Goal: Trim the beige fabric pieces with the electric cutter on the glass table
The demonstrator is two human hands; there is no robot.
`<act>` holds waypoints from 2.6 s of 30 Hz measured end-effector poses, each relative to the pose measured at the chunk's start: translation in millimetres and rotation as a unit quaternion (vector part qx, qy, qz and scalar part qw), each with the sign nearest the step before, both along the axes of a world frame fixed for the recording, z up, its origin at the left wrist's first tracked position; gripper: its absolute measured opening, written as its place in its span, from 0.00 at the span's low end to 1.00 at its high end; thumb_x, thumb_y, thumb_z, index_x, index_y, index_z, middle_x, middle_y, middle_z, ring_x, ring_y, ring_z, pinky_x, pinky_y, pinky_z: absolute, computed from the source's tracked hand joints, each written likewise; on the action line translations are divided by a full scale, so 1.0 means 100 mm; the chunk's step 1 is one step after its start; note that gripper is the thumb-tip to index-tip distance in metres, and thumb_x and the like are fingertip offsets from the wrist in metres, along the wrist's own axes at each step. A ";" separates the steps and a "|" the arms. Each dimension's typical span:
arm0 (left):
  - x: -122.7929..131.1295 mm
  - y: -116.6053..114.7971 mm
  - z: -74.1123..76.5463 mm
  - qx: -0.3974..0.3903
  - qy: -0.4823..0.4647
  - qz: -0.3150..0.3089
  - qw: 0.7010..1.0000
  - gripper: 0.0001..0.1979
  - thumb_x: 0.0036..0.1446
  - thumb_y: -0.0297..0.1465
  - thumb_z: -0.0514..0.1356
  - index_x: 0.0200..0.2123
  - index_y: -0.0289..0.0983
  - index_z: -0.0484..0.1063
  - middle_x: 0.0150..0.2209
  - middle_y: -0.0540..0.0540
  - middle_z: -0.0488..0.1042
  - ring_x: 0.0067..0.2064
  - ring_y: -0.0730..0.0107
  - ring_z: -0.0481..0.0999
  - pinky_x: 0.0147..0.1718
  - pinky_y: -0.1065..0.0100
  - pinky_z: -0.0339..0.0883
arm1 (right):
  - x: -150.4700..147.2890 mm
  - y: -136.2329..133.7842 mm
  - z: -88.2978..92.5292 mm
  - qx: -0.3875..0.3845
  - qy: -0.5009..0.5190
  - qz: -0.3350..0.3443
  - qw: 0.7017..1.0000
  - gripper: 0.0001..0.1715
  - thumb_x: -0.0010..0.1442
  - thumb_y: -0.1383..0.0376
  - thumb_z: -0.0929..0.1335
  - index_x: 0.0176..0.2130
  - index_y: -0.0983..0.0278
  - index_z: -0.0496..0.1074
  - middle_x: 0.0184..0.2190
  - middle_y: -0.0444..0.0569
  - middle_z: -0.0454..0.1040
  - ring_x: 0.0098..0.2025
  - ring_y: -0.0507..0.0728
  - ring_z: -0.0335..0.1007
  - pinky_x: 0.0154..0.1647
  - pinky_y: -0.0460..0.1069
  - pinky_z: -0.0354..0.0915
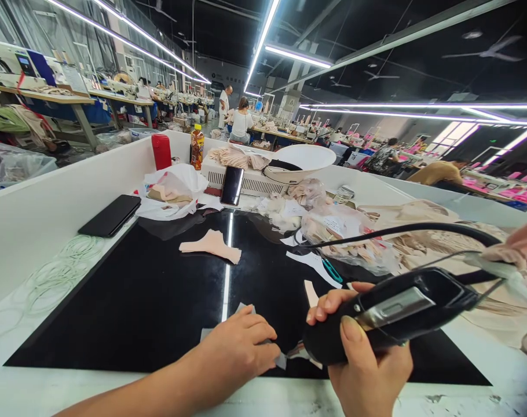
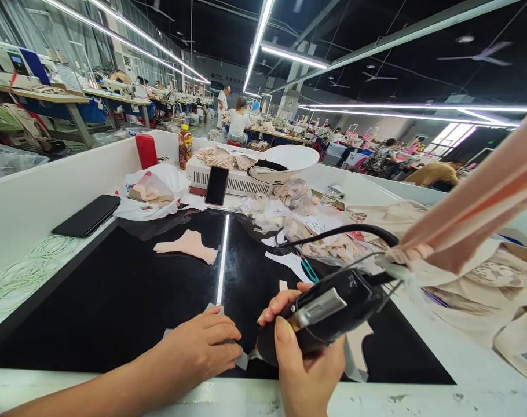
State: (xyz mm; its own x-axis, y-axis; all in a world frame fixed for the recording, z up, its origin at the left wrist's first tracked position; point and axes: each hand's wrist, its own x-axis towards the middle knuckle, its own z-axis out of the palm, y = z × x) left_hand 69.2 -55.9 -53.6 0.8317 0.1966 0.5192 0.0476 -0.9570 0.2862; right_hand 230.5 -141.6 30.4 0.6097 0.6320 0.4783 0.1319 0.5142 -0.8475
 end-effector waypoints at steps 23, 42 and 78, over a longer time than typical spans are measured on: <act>-0.03 -0.03 0.08 -0.026 0.032 -0.032 0.999 0.06 0.72 0.33 0.59 0.44 0.41 0.76 0.45 0.50 0.80 0.53 0.67 0.77 0.69 0.58 0.51 | -0.09 -0.04 0.02 0.016 0.008 0.015 1.000 0.14 0.65 0.63 0.73 0.50 0.56 0.72 0.30 0.42 0.74 0.28 0.53 0.72 0.29 0.50 0.75; -1.17 0.31 0.61 -0.199 0.131 0.173 0.956 0.10 0.65 0.27 0.65 0.49 0.41 0.76 0.50 0.46 0.75 0.51 0.63 0.76 0.54 0.64 0.70 | -0.72 0.41 0.11 0.010 0.091 0.108 0.990 0.20 0.62 0.58 0.76 0.50 0.55 0.70 0.33 0.42 0.75 0.29 0.53 0.73 0.32 0.52 0.73; -1.00 0.19 0.42 -0.271 0.034 0.188 0.943 0.13 0.59 0.19 0.56 0.43 0.41 0.70 0.44 0.50 0.75 0.47 0.65 0.72 0.62 0.56 0.61 | -1.01 0.75 -0.01 0.018 0.067 0.104 0.992 0.17 0.63 0.63 0.74 0.49 0.56 0.68 0.32 0.41 0.74 0.29 0.54 0.73 0.31 0.52 0.75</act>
State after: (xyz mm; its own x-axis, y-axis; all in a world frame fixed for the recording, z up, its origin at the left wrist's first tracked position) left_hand -31.2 -36.7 -11.9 0.6773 0.7063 0.2062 0.3905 -0.5826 0.7128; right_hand 129.3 -66.8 29.7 0.5267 0.7352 0.4267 -0.0931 0.5488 -0.8308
